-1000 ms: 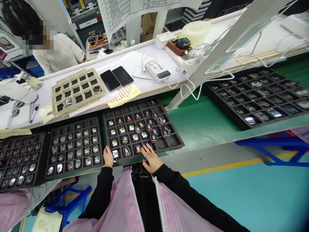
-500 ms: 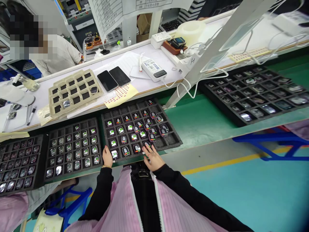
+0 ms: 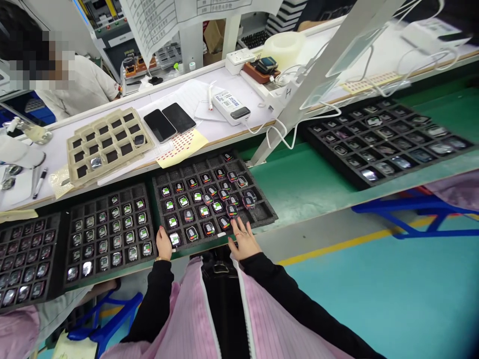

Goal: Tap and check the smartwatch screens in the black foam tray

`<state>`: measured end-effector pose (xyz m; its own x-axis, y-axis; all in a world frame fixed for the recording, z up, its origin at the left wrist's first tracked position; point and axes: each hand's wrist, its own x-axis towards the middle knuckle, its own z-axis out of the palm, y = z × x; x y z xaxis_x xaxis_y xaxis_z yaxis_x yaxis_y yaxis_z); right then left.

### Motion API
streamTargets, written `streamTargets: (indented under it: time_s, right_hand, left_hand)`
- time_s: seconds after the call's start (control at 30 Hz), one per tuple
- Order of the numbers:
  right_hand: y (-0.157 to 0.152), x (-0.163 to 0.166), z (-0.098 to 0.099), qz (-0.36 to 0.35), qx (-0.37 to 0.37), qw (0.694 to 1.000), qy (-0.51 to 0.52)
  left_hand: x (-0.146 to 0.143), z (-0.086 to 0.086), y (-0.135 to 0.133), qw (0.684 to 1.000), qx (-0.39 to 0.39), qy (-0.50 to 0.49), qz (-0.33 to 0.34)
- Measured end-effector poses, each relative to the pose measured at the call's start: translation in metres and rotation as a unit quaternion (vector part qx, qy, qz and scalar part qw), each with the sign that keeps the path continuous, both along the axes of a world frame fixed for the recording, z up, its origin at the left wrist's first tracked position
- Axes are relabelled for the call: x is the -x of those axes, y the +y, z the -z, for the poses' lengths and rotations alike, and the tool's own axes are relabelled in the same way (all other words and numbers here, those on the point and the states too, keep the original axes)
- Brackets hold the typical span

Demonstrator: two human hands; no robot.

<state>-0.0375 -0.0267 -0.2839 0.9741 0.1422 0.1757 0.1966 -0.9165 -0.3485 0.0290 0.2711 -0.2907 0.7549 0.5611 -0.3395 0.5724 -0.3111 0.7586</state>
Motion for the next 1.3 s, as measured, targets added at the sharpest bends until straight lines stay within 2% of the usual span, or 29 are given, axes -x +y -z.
streamTargets:
  time_s: [0.1, 0.6, 0.8, 1.0, 1.2, 1.3]
  right_hand:
    - [-0.004, -0.004, 0.003, 0.020, -0.005, 1.000, -0.002]
    - [-0.008, -0.004, 0.022, 0.018, -0.023, 0.998, 0.051]
    - [-0.010, -0.004, 0.010, 0.005, -0.021, 0.999, 0.044]
    - [-0.005, -0.001, -0.002, -0.045, -0.025, 0.997, 0.054]
    - [-0.009, 0.000, -0.006, -0.028, -0.048, 0.998, 0.043]
    - [-0.011, 0.000, -0.010, -0.047, -0.068, 0.996, 0.041]
  left_hand:
    - [0.000, 0.000, 0.000, 1.000, 0.000, 0.001, -0.001]
    - [0.000, -0.003, -0.001, 1.000, 0.002, 0.002, -0.004]
    - [-0.001, -0.001, -0.001, 1.000, 0.000, -0.005, 0.002]
    - [-0.002, 0.002, 0.001, 1.000, -0.007, 0.001, 0.002]
    - [-0.001, 0.006, 0.002, 1.000, -0.017, 0.006, 0.003]
    - [0.000, 0.007, 0.002, 0.999, -0.031, 0.001, 0.009]
